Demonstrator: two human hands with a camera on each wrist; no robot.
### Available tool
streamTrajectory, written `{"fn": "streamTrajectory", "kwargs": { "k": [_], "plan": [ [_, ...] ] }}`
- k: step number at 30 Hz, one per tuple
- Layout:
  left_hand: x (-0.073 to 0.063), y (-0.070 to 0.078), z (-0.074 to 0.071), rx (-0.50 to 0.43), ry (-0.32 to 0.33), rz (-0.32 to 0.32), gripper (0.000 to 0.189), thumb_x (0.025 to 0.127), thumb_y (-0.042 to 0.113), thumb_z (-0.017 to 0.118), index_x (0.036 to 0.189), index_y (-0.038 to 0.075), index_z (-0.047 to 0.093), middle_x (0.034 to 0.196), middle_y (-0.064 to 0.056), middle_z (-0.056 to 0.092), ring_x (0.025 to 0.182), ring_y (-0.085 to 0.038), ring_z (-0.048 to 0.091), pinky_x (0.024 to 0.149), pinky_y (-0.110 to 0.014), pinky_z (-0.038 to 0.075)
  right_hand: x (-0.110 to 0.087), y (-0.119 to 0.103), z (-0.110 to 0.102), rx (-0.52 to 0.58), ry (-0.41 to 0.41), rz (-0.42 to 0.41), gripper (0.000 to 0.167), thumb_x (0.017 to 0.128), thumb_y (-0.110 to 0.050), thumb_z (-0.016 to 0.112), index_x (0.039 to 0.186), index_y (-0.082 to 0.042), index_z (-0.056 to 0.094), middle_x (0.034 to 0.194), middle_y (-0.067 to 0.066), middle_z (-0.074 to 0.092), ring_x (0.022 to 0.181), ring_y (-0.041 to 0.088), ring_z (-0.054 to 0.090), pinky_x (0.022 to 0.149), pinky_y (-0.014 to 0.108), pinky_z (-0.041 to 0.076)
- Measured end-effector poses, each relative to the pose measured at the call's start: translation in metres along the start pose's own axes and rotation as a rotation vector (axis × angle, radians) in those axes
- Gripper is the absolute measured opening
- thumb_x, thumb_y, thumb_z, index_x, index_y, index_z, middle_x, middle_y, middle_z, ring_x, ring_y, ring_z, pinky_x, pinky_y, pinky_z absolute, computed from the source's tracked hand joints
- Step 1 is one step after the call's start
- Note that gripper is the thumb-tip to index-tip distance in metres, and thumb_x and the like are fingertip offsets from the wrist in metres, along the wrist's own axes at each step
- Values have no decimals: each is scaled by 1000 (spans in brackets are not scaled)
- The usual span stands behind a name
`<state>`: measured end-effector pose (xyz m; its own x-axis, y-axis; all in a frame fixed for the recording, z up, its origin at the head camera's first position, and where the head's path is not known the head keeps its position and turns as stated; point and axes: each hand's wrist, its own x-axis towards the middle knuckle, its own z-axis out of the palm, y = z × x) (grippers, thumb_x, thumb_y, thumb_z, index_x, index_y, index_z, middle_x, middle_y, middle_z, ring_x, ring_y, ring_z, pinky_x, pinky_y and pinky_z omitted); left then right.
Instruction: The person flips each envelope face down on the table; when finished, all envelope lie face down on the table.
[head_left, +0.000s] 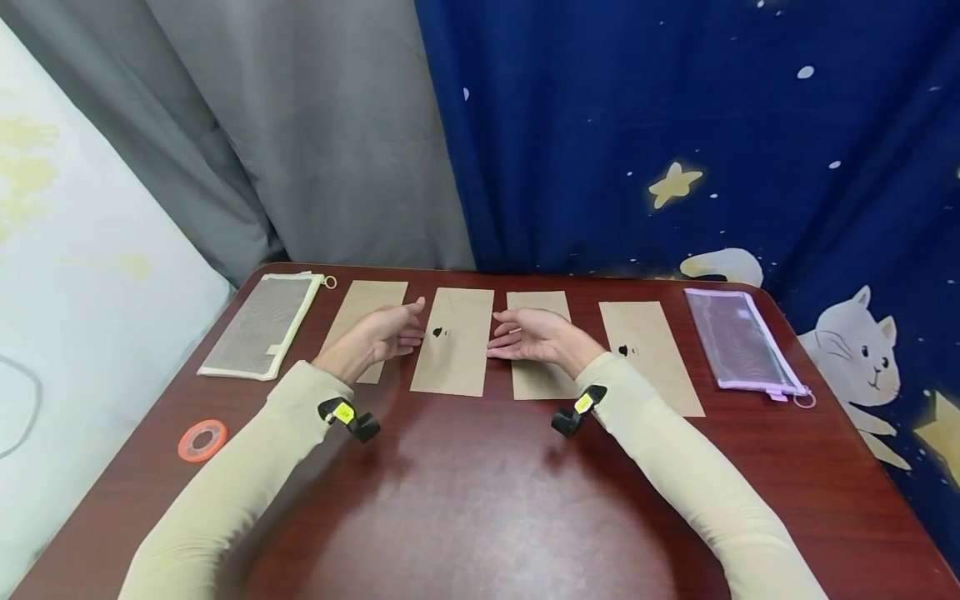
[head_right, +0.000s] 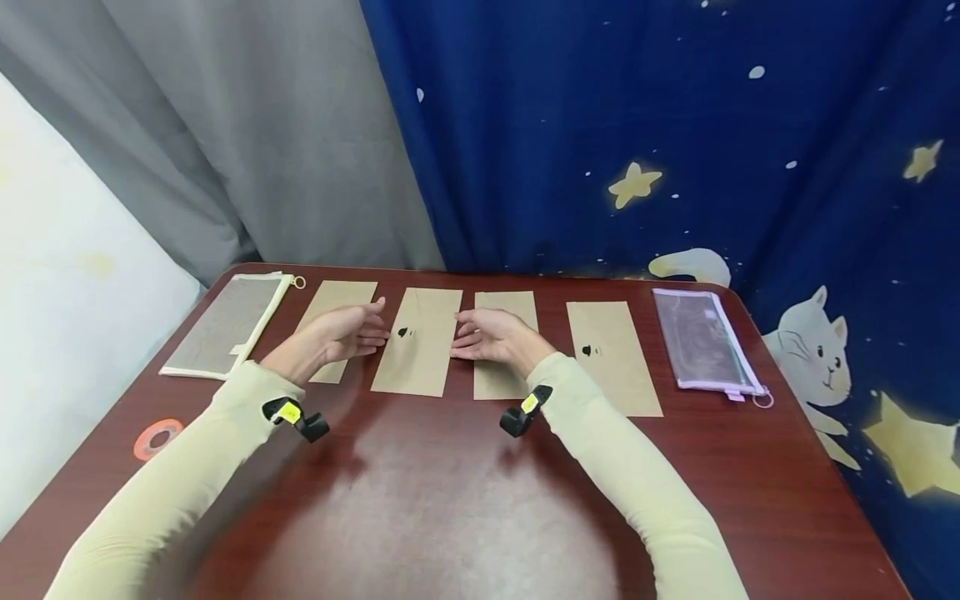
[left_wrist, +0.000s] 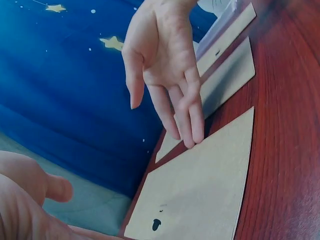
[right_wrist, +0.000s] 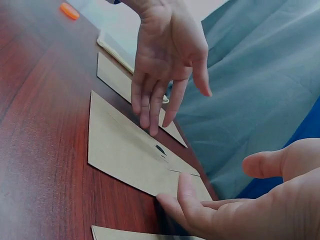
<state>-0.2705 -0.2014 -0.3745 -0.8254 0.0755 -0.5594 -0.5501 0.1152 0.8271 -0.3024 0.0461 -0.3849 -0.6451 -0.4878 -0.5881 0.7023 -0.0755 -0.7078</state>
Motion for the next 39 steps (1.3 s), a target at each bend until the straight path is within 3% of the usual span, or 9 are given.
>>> {"fn": "streamTrajectory", "kwargs": {
  "k": [8, 11, 14, 18, 21, 25, 31, 36, 39],
  "plan": [
    [4, 3, -7, -23, 16, -2, 57, 110, 28, 36, 152, -9, 26, 132, -20, 45, 118, -27, 48, 119, -39, 37, -1, -2, 3, -44, 46, -6, 61, 108, -20, 46, 153, 12, 21, 156, 34, 29, 144, 42, 40, 121, 38, 38],
    [4, 7, -10, -66, 1, 6, 35, 109, 12, 36, 139, -3, 42, 119, -14, 47, 108, -21, 50, 117, -36, 40, -2, -3, 5, -56, 64, -51, 58, 107, -17, 48, 151, 12, 25, 154, 33, 30, 142, 40, 42, 119, 38, 40],
    [2, 10, -13, -70, -27, 9, 21, 107, 3, 35, 124, 0, 47, 115, -13, 48, 104, -18, 52, 116, -35, 41, -1, -1, 9, -150, 90, -122, 48, 105, -8, 49, 146, 13, 36, 150, 26, 39, 127, 31, 53, 114, 36, 47],
    [-1, 10, -17, -40, -66, 24, 34, 108, 2, 32, 138, -11, 41, 110, -11, 52, 98, -15, 54, 113, -35, 44, -1, 10, 13, -333, 192, -282, 31, 98, 3, 55, 127, 15, 59, 112, 13, 65, 83, 13, 63, 82, 21, 60],
    [-2, 8, -18, -26, -64, 54, 44, 106, -1, 35, 148, -14, 33, 101, -6, 56, 92, -11, 57, 104, -29, 51, 1, 20, 17, -363, 303, -405, 21, 93, 7, 60, 112, 14, 68, 84, 6, 66, 65, 8, 62, 62, 16, 57],
    [-5, 5, -19, -31, -23, 109, 45, 104, -3, 42, 147, -15, 37, 91, -1, 62, 85, -8, 61, 89, -21, 56, 7, 30, 19, -253, 362, -477, 21, 91, 8, 64, 111, 12, 70, 82, 3, 65, 66, 6, 61, 62, 15, 57],
    [-7, 6, -17, -62, 70, 192, 40, 101, -4, 53, 140, -13, 50, 82, 4, 72, 75, -4, 71, 90, -26, 60, 12, 33, 13, -94, 309, -417, 29, 93, 5, 63, 122, 8, 66, 87, 1, 63, 72, 7, 58, 70, 16, 55],
    [-12, 14, -15, -82, 81, 192, 29, 98, -4, 60, 126, -9, 63, 77, 4, 73, 68, -5, 72, 83, -22, 61, 13, 31, 10, -117, 282, -407, 31, 95, 4, 63, 125, 8, 64, 86, 0, 63, 72, 7, 58, 71, 17, 54],
    [-16, 20, -16, -90, 91, 201, 22, 95, -6, 63, 117, -9, 66, 76, 2, 74, 67, -6, 73, 81, -22, 61, 11, 32, 13, -196, 288, -455, 29, 94, 4, 64, 122, 10, 65, 87, 3, 65, 70, 6, 59, 70, 17, 55]
  ]
}}
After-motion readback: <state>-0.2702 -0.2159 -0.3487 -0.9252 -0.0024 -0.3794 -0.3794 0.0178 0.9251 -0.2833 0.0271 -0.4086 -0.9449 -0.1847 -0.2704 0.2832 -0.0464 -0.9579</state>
